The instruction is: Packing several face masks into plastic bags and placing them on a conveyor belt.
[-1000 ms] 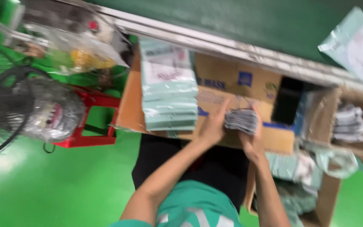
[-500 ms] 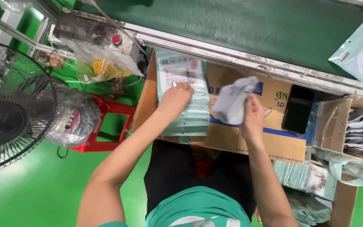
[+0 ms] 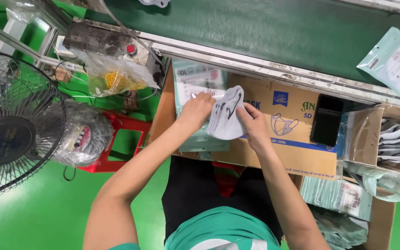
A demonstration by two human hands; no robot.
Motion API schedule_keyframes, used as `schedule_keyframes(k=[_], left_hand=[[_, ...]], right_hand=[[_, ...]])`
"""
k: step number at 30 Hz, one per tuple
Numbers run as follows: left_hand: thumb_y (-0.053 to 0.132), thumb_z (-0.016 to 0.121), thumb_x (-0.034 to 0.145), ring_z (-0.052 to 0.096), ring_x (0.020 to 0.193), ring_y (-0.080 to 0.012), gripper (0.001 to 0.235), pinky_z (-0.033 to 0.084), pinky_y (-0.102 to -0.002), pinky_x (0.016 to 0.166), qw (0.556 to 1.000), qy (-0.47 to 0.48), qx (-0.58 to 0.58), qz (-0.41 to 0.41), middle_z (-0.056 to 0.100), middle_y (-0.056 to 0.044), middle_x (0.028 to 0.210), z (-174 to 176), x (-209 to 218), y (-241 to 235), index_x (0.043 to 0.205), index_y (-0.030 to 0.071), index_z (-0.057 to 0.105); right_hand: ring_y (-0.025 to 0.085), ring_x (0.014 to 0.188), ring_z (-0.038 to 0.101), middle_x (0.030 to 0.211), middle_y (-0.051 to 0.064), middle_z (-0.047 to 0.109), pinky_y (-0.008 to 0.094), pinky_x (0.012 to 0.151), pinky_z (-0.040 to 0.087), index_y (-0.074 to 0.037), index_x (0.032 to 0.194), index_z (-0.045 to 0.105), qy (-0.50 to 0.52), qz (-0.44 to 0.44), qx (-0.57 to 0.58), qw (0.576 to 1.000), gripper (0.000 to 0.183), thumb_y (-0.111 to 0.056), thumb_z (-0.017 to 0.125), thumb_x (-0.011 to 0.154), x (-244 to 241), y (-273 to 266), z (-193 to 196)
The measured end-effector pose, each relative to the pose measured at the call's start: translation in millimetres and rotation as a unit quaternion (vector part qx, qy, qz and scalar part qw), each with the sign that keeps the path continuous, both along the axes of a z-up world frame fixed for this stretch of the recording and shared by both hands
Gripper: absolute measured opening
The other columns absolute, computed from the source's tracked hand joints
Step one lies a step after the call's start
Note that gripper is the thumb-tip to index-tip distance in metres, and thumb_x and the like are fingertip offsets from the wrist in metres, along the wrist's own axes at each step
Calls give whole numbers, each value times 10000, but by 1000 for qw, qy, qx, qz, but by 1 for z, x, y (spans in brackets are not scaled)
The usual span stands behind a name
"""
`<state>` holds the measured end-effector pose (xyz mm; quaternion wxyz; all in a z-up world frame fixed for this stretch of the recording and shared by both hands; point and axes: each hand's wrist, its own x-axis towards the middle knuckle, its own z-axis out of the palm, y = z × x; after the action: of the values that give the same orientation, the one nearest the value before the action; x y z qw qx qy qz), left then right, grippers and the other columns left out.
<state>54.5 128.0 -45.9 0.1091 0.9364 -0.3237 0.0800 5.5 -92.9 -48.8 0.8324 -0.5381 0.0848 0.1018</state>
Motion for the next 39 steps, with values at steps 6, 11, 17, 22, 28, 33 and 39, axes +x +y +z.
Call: schedule_keyframes(k=[6, 11, 17, 22, 28, 33, 39], left_hand=[[-42, 682, 718, 643, 977, -314, 251, 552, -412, 722, 977, -51, -206, 13, 616, -100, 945, 45, -30, -15, 946, 33, 607], [-41, 666, 811, 626, 948, -310, 230, 539, -402, 724, 959, -81, -270, 10, 595, -103, 972, 66, -48, -26, 1019, 32, 603], [14, 708, 825, 613, 952, -321, 246, 518, -430, 786, 949, -111, -294, -16, 605, -107, 1012, 86, -71, -48, 1048, 49, 609], [47, 766, 924, 613, 971, -289, 230, 520, -418, 841, 946, -49, -298, -117, 624, -92, 1046, 83, -93, -61, 1084, 60, 602], [322, 680, 939, 583, 1222, -281, 613, 456, -368, 1060, 661, 374, -634, 148, 609, -173, 1346, 25, -104, -79, 1419, -12, 497], [332, 768, 981, 464, 1352, -311, 693, 264, -416, 1166, 746, 278, -490, 356, 501, -234, 1456, 6, -117, -99, 1382, -143, 463], [287, 762, 900, 615, 1177, -247, 647, 495, -383, 1031, 671, 289, -627, 271, 633, -163, 1360, 21, -103, -100, 1385, -80, 543]], right_hand=[[67, 888, 648, 997, 35, 686, 218, 770, 531, -37, 1251, 595, -95, -56, -159, 981, 376, -131, 737, 916, -4, 7, 25], [186, 865, 671, 972, 69, 696, 304, 772, 531, -6, 1079, 712, -90, -22, -246, 965, 255, -108, 782, 855, -25, -11, 35], [257, 947, 634, 1063, 112, 621, 327, 829, 505, 14, 1000, 649, -236, -166, -517, 806, 274, -49, 795, 777, -46, -5, 62], [138, 1011, 578, 1180, 56, 630, 262, 886, 473, 4, 1003, 677, -197, -246, -273, 909, 88, -14, 726, 933, -58, -29, 30], [121, 1060, 597, 1143, 19, 643, 250, 936, 490, -29, 1222, 642, -127, -152, -239, 951, 379, 3, 608, 846, -65, -23, 42], [167, 1176, 593, 1309, 89, 616, 320, 1014, 494, -9, 1366, 547, -41, -245, 63, 967, 434, -36, 651, 946, -83, -11, 28], [161, 1068, 686, 1189, 94, 710, 326, 964, 556, 27, 1254, 638, 13, -107, 127, 986, 296, 6, 603, 960, -99, -26, 18]])
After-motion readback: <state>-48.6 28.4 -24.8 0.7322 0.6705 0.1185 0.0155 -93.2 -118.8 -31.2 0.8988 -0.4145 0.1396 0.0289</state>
